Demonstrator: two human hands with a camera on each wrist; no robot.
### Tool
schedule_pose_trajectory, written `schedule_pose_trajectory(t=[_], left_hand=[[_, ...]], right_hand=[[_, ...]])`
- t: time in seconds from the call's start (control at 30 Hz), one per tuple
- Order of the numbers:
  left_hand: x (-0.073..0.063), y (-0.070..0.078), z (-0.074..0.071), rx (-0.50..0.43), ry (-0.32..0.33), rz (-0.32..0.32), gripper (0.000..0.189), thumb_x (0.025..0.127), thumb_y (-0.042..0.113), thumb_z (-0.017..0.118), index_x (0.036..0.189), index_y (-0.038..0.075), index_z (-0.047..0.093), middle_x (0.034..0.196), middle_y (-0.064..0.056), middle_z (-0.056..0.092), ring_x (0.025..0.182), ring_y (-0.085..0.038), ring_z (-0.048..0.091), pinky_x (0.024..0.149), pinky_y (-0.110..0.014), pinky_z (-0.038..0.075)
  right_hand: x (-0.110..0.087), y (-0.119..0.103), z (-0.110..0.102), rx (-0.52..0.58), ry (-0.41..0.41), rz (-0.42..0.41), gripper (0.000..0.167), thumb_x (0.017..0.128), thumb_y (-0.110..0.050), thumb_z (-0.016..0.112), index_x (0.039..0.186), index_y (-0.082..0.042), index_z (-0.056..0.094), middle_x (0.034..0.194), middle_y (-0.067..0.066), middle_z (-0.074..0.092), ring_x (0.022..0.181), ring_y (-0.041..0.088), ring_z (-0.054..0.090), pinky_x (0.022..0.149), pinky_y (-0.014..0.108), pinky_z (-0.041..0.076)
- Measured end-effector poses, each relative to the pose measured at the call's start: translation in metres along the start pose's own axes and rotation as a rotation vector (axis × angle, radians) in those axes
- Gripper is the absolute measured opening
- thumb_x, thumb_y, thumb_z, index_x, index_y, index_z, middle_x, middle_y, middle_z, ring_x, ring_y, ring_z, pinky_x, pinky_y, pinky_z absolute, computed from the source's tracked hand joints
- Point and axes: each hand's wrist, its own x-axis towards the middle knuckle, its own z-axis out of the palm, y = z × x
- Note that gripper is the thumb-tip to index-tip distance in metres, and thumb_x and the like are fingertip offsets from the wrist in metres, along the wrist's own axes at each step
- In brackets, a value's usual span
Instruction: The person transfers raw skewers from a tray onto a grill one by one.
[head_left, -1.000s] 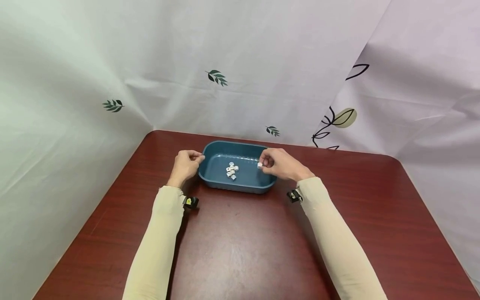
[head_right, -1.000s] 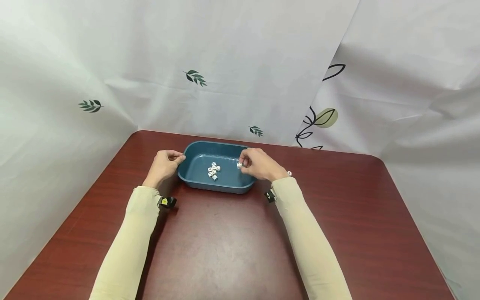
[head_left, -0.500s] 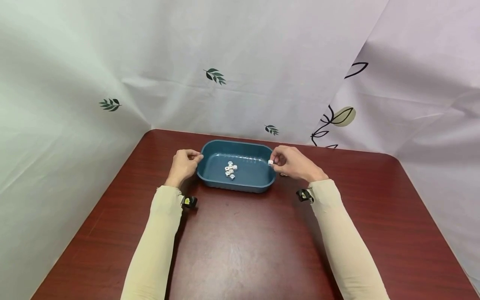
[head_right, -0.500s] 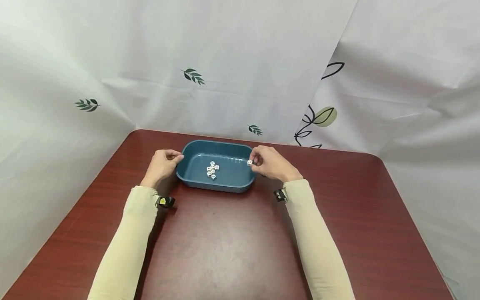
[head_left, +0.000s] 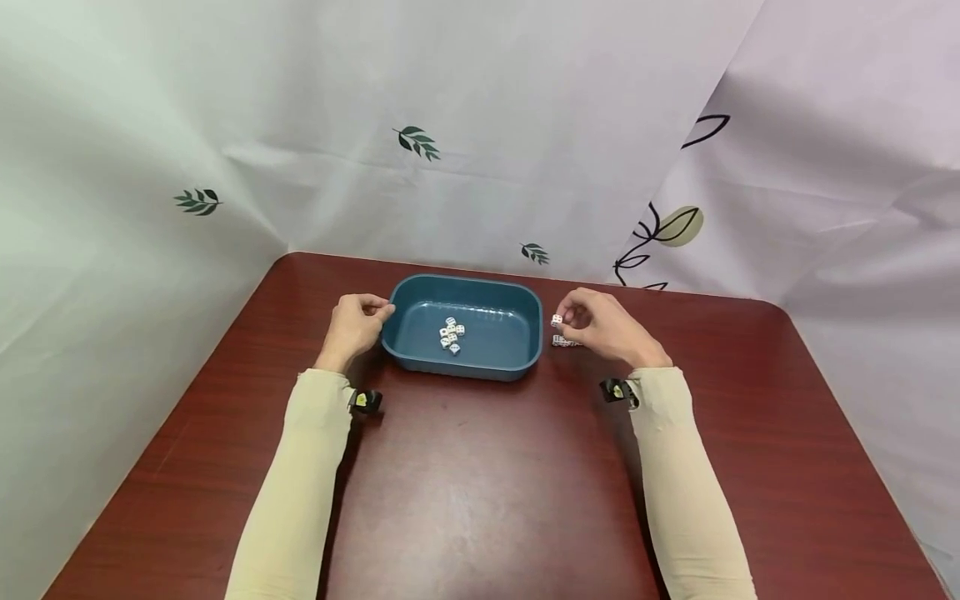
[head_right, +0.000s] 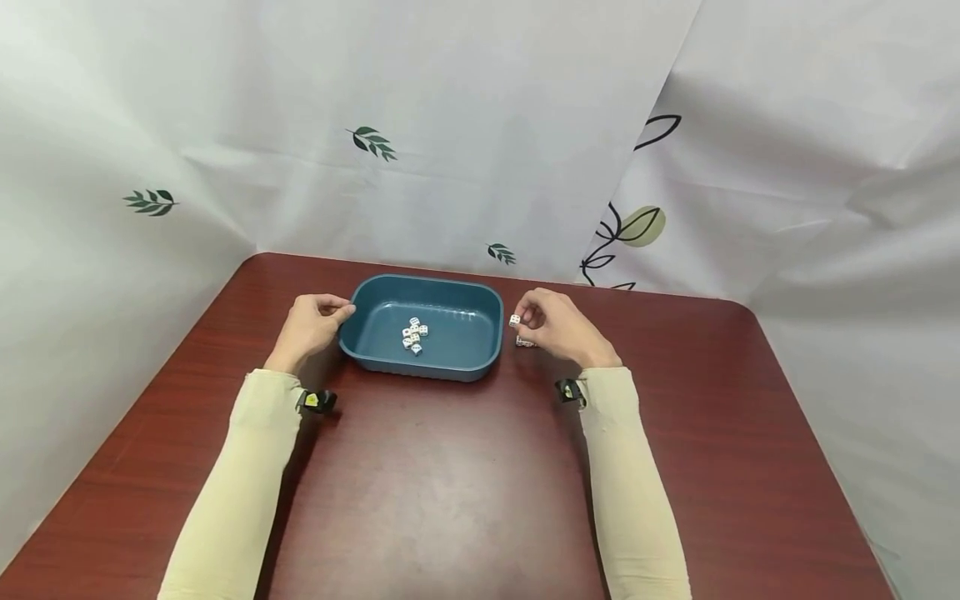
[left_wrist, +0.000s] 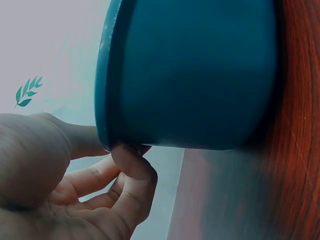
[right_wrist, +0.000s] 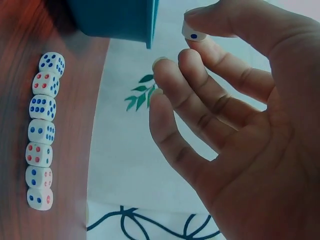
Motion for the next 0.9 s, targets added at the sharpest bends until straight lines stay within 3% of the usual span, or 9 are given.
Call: schedule_pose_trajectory(t=[0.37, 0.6, 0.9], left_hand=[[0.001, 0.001, 0.0, -0.002, -0.013, 0.006, 0.034, 0.106, 0.022, 0.059, 0.123, -0.006, 0.067, 0.112, -0.022, 0.064, 0.098, -0.032, 0.059, 0.083, -0.041, 0.049], [-0.002, -0.003, -0.006, 0.015, 0.021, 0.015, 0.034, 0.106, 0.022, 0.059, 0.123, -0.006, 0.067, 0.109, -0.021, 0.064, 0.095, -0.032, 0.059, 0.079, -0.039, 0.049], [-0.001, -0.003, 0.0, 0.013, 0.007, 0.035, 0.034, 0.105, 0.021, 0.06, 0.121, -0.008, 0.067, 0.104, -0.021, 0.064, 0.093, -0.031, 0.059, 0.078, -0.037, 0.048]], right_hand=[[-0.005, 0.014, -0.009, -0.005, 0.026, 0.044, 0.011, 0.091, -0.001, 0.073, 0.099, -0.005, 0.067, 0.094, 0.007, 0.064, 0.087, 0.022, 0.059, 0.079, 0.037, 0.049], [-0.006, 0.02, -0.019, -0.004, 0.051, 0.067, 0.012, 0.09, -0.001, 0.074, 0.099, -0.006, 0.068, 0.093, 0.007, 0.063, 0.086, 0.023, 0.058, 0.078, 0.039, 0.048], [-0.023, 0.041, -0.026, -0.024, 0.038, 0.145, 0.01, 0.092, -0.002, 0.072, 0.099, -0.007, 0.068, 0.093, 0.007, 0.063, 0.086, 0.022, 0.059, 0.079, 0.04, 0.047]])
